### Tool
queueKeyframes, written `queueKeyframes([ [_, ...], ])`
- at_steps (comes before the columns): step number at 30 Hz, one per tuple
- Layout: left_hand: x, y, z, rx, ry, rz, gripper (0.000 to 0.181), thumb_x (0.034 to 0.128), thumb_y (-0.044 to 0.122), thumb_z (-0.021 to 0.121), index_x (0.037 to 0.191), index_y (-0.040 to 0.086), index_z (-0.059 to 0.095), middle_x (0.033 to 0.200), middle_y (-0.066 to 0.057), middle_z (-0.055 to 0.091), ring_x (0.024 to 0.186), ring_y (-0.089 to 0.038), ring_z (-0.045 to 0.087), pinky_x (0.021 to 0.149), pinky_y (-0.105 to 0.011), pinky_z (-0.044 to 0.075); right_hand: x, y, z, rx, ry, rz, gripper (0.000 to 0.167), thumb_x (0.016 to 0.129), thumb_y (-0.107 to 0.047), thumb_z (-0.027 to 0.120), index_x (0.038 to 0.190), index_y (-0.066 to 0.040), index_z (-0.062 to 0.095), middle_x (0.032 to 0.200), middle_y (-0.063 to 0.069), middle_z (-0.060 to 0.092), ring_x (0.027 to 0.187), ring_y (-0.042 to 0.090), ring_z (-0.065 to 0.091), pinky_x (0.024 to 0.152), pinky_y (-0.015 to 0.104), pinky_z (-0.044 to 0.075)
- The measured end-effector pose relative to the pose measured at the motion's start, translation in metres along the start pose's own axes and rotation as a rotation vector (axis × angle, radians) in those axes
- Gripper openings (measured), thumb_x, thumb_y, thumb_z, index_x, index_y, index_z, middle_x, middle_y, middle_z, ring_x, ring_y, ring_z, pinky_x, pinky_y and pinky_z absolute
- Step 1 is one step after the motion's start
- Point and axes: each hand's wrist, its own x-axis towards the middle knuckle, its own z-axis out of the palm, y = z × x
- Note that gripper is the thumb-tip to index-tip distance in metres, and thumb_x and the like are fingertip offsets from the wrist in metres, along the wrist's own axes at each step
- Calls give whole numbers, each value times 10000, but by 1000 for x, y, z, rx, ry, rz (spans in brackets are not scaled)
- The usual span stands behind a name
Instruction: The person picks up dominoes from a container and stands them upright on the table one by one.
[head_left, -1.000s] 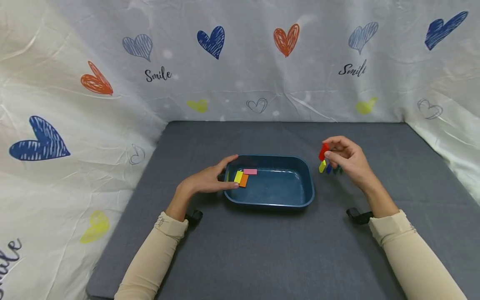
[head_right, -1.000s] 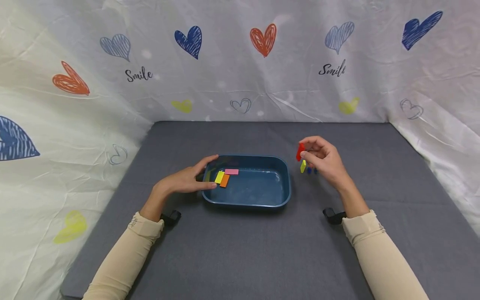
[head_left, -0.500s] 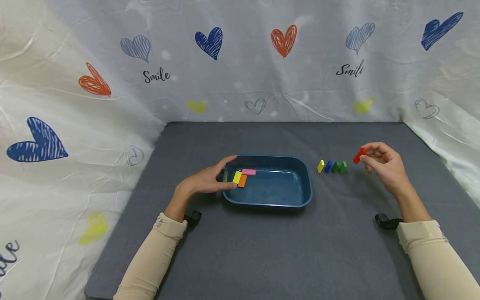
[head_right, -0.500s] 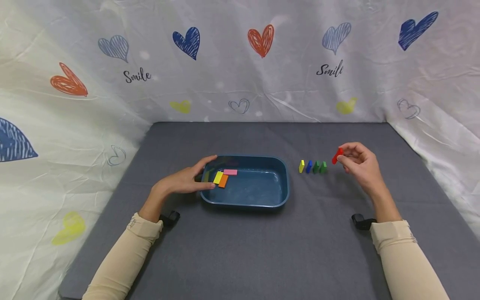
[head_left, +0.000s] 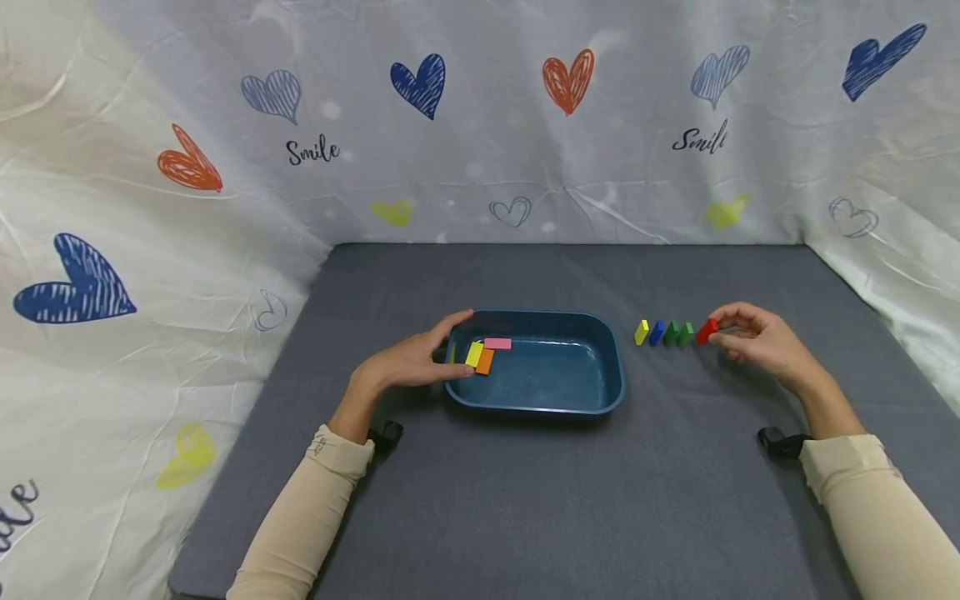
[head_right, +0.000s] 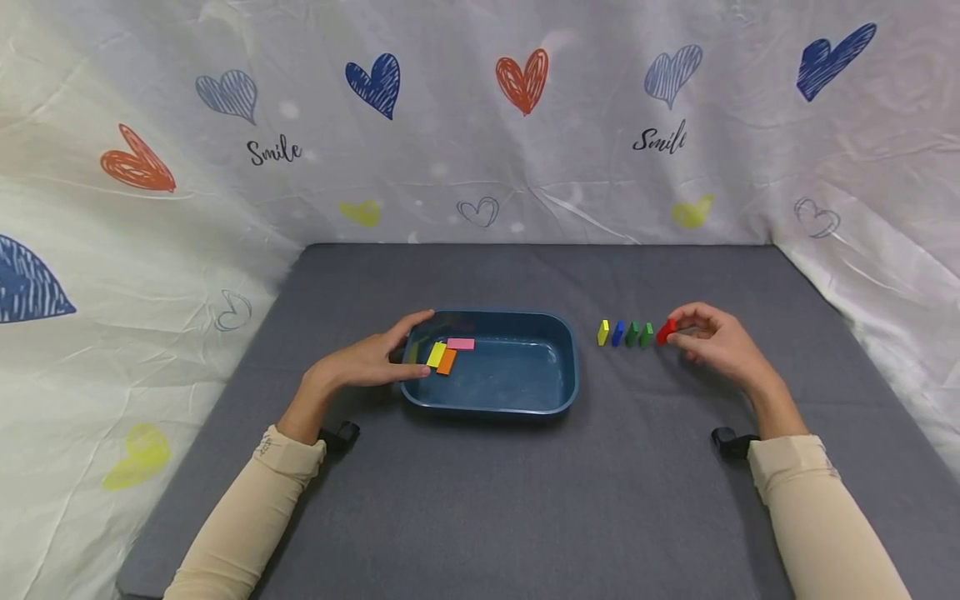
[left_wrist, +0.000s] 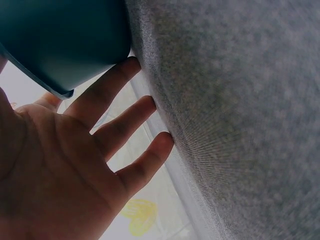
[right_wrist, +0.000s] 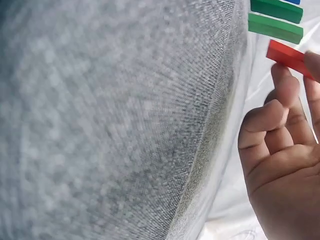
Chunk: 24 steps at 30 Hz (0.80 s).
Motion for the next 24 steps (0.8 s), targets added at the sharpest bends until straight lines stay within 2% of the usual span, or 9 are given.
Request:
queueKeyframes([
  [7,-2,1,0,-13,-6,0,936,885,606,695,1592,508,90,1703,-40,192,1501,-372,339,1173,-667,308,6,1,1,-92,-63,37,374,1015,-237,644,1325,-57,536,1065,-166,623,706,174,655,574,329,494],
  [13,-1,1,-1,-15,-6,1,927,891,600,690,1592,507,92,1704,-32,188,1502,-365,336,1177,-660,308,8,1,1,-112,-80,46,355,1029,-205,613,1342,-61,527,1032,-200,610,712,162,646,569,327,484],
  [19,-2,2,-1,-19,-8,1,928,887,599,695,1590,510,96,1702,-34,193,1493,-365,348,1173,-658,315,8,-4,2,-124,-84,46,418,1012,-291,650,1341,-62,530,1060,-80,609,714,167,641,569,332,486],
  [24,-1,1,-1,-13,-9,-8,931,882,611,693,1588,516,94,1701,-41,197,1488,-367,352,1175,-659,312,8,-5,3,-118,-83,39,413,1008,-286,657,1332,-60,537,1048,-98,612,710,168,641,563,330,480],
])
